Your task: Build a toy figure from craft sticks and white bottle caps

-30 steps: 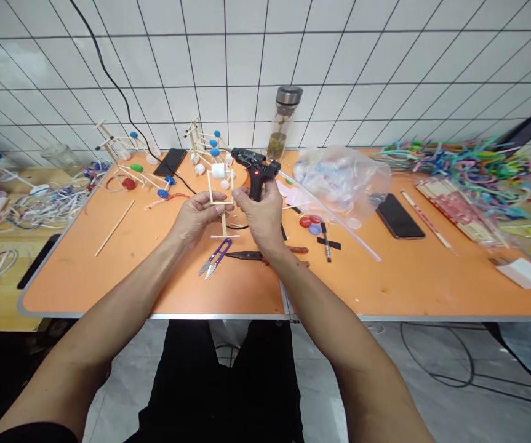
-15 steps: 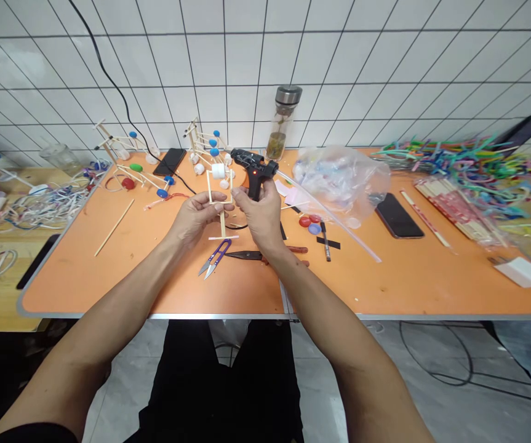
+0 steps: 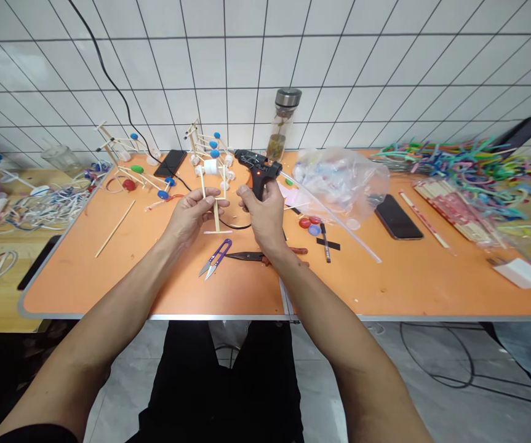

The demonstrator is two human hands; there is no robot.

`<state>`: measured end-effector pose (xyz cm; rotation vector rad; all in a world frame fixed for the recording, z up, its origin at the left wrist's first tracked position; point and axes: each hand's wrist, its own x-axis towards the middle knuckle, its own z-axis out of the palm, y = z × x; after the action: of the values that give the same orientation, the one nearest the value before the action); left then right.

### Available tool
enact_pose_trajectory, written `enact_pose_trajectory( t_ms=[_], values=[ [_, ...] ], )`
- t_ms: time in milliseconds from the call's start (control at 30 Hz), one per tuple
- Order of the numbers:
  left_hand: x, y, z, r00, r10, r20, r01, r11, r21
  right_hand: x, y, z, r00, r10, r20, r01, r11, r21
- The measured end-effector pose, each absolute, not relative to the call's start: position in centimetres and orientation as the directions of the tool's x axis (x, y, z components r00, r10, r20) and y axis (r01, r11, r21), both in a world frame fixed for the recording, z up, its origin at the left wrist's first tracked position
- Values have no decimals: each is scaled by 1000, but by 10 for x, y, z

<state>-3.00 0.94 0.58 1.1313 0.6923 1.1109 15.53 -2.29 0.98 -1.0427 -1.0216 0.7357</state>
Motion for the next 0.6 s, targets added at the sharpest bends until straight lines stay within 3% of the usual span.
enact_pose_trajectory(
  t_ms=[600],
  values=[
    [-35, 13, 7, 298, 944, 141, -329, -37, 944, 171, -29, 23, 387, 814, 433, 89, 435, -896]
  ],
)
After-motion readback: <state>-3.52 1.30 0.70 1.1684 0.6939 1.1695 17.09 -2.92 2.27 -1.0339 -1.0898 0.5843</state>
